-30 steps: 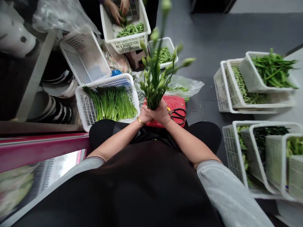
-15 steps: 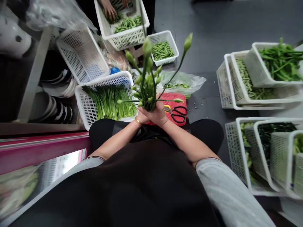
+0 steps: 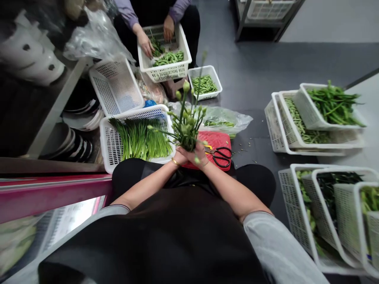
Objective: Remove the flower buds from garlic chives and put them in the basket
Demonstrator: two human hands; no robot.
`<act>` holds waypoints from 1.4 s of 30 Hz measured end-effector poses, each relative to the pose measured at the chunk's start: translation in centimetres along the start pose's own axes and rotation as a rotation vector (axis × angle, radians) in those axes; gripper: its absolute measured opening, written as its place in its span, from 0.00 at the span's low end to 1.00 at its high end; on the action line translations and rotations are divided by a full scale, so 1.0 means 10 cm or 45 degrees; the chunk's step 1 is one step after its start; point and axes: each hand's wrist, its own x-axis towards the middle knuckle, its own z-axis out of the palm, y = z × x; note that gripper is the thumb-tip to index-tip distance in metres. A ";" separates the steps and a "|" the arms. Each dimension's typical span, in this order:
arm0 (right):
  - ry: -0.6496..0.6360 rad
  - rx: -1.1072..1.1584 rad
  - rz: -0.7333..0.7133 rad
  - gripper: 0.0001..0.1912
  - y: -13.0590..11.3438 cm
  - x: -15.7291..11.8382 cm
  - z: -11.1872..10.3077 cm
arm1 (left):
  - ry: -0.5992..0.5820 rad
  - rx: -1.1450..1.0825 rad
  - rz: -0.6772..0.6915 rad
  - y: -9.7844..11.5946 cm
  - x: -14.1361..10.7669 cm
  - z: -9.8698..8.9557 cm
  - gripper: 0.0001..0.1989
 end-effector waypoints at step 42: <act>0.438 0.588 -0.179 0.14 -1.30 0.12 -1.82 | -0.952 -1.042 -0.402 1.11 -0.27 -1.12 0.15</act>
